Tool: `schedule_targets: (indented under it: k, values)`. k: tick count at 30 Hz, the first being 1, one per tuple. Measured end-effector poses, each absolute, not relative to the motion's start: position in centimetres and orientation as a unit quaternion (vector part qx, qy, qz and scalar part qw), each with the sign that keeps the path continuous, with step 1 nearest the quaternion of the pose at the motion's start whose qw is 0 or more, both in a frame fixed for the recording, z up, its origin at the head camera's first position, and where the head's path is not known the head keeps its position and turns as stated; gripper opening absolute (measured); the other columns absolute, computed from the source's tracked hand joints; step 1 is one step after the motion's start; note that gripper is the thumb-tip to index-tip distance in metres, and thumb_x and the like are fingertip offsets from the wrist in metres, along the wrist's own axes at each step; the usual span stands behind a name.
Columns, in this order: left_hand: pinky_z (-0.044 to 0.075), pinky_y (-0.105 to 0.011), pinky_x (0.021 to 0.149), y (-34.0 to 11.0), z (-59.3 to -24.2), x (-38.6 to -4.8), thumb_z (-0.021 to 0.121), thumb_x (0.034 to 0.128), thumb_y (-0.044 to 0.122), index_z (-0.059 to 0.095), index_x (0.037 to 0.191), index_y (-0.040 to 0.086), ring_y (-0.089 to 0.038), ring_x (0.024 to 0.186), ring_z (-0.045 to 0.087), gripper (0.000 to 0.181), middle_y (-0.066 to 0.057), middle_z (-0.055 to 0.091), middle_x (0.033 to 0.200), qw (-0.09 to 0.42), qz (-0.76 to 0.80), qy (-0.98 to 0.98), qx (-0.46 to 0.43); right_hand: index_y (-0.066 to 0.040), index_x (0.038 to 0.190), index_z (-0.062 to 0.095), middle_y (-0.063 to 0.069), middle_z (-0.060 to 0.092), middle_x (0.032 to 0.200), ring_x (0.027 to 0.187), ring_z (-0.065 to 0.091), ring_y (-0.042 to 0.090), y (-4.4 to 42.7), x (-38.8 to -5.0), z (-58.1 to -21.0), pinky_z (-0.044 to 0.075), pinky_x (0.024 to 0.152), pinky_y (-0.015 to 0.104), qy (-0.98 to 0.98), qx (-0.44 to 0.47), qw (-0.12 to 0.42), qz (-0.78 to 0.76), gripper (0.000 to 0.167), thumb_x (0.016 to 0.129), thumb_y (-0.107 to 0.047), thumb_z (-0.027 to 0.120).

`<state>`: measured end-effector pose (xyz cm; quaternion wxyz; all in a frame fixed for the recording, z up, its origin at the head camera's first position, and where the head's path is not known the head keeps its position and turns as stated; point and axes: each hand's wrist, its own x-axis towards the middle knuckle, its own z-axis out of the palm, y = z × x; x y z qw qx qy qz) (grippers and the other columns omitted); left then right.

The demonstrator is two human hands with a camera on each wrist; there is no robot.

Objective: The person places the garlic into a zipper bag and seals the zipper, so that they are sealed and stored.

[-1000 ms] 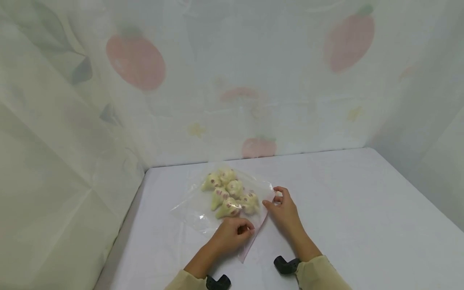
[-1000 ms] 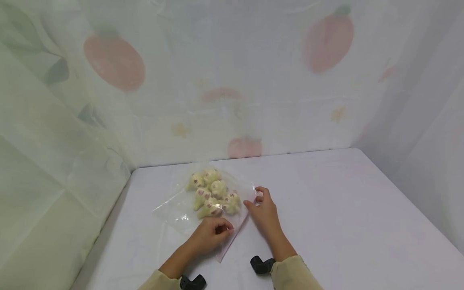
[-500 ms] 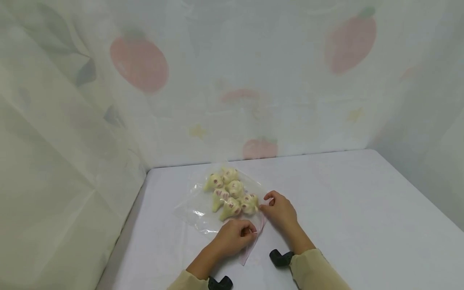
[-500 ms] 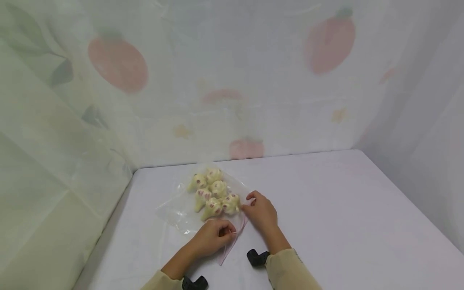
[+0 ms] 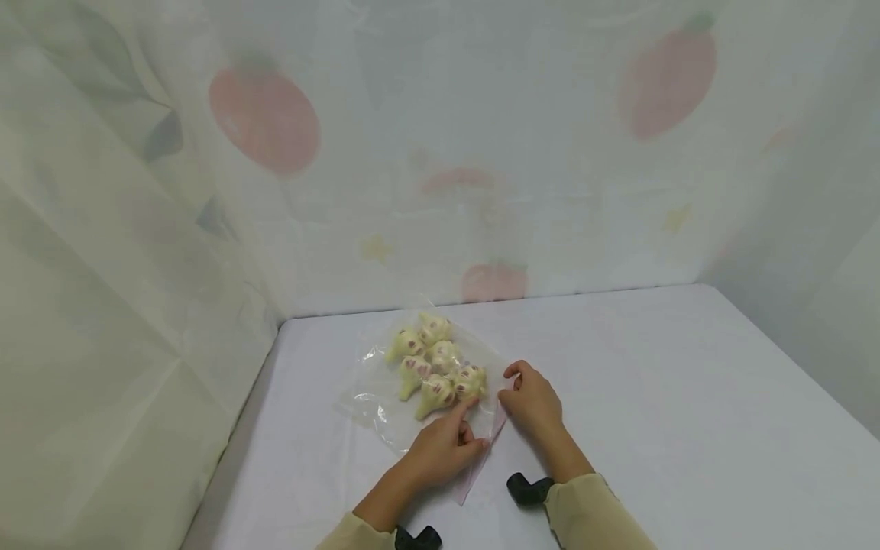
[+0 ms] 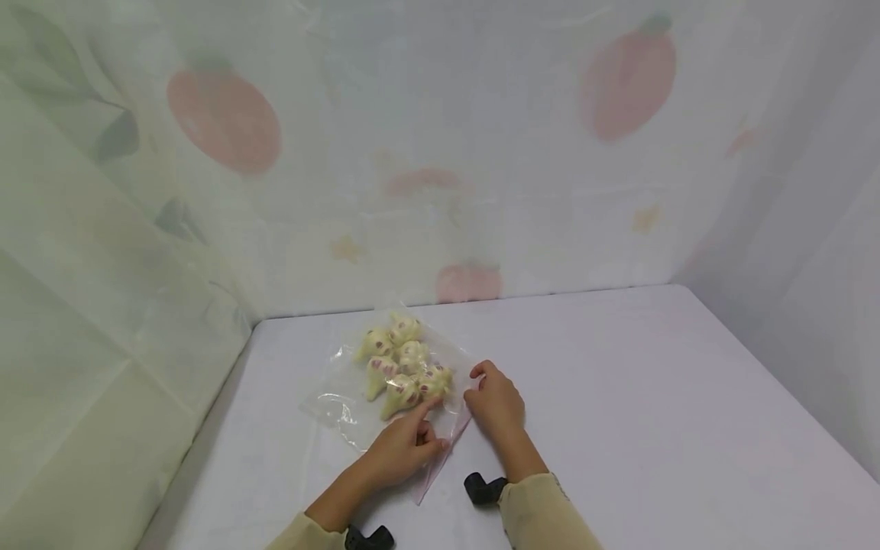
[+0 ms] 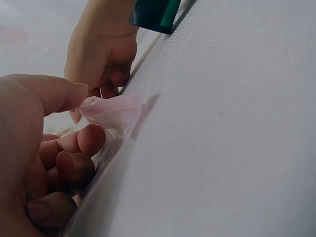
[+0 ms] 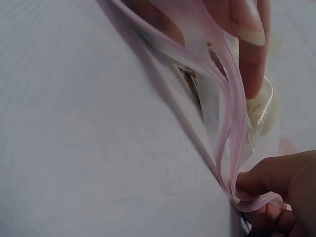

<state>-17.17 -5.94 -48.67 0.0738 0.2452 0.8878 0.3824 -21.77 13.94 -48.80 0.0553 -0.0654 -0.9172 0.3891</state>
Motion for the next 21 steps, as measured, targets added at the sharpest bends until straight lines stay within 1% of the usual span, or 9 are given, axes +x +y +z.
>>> schedule_targets:
  k: [4,8,12,15,18,21]
  values:
    - [0.042,-0.020,0.061,-6.0,-48.8,-17.2,0.067,0.0905,0.032,0.036,0.149,0.009,0.002,0.057,0.051,0.070,0.017,0.058,0.066,0.075,0.389,0.889,0.231,-0.013,0.109,0.061,0.000,0.051,0.069,0.060,0.046,0.015,14.5,-21.9,-49.4,0.037,0.056,0.029,-0.890,-0.061,0.074,0.445,0.036,0.074,-0.011,0.072]
    - [0.043,-0.022,0.060,-5.9,-48.9,-17.4,0.066,0.0916,0.033,0.034,0.150,0.008,-0.001,0.057,0.052,0.071,0.014,0.059,0.064,0.087,0.414,0.884,0.198,-0.008,0.121,0.053,0.000,0.053,0.063,0.056,0.046,0.013,14.9,-22.2,-49.7,0.039,0.056,0.027,-0.854,-0.060,0.077,0.511,0.050,0.075,-0.006,0.073]
    - [0.044,-0.025,0.056,-5.9,-48.8,-17.4,0.064,0.0933,0.038,0.030,0.152,0.010,-0.006,0.056,0.053,0.073,0.011,0.059,0.063,0.107,0.445,0.874,0.163,-0.011,0.139,0.040,-0.001,0.055,0.062,0.051,0.046,0.011,15.1,-22.2,-49.6,0.040,0.050,0.025,-0.814,-0.064,0.068,0.574,0.071,0.077,-0.003,0.075]
    - [0.044,-0.025,0.055,-6.0,-48.7,-17.4,0.062,0.0945,0.041,0.028,0.153,0.011,-0.007,0.055,0.053,0.075,0.009,0.058,0.062,0.114,0.455,0.870,0.155,-0.014,0.148,0.032,0.000,0.057,0.064,0.047,0.048,0.012,15.1,-22.1,-49.4,0.043,0.047,0.026,-0.786,-0.076,0.063,0.610,0.082,0.079,-0.003,0.076]
    - [0.042,-0.025,0.055,-6.1,-48.6,-17.3,0.060,0.0962,0.040,0.026,0.154,0.010,-0.007,0.054,0.051,0.073,0.010,0.058,0.062,0.111,0.451,0.870,0.167,-0.011,0.150,0.030,0.002,0.062,0.070,0.048,0.052,0.012,15.1,-22.0,-49.2,0.048,0.049,0.025,-0.769,-0.093,0.060,0.629,0.082,0.082,-0.005,0.076]
    - [0.040,-0.024,0.053,-6.2,-48.6,-17.3,0.058,0.0979,0.036,0.026,0.154,0.008,-0.006,0.052,0.049,0.070,0.011,0.058,0.062,0.101,0.438,0.875,0.180,-0.009,0.148,0.036,0.006,0.069,0.079,0.055,0.058,0.011,15.0,-22.0,-49.1,0.052,0.055,0.023,-0.752,-0.114,0.053,0.647,0.077,0.083,-0.008,0.076]
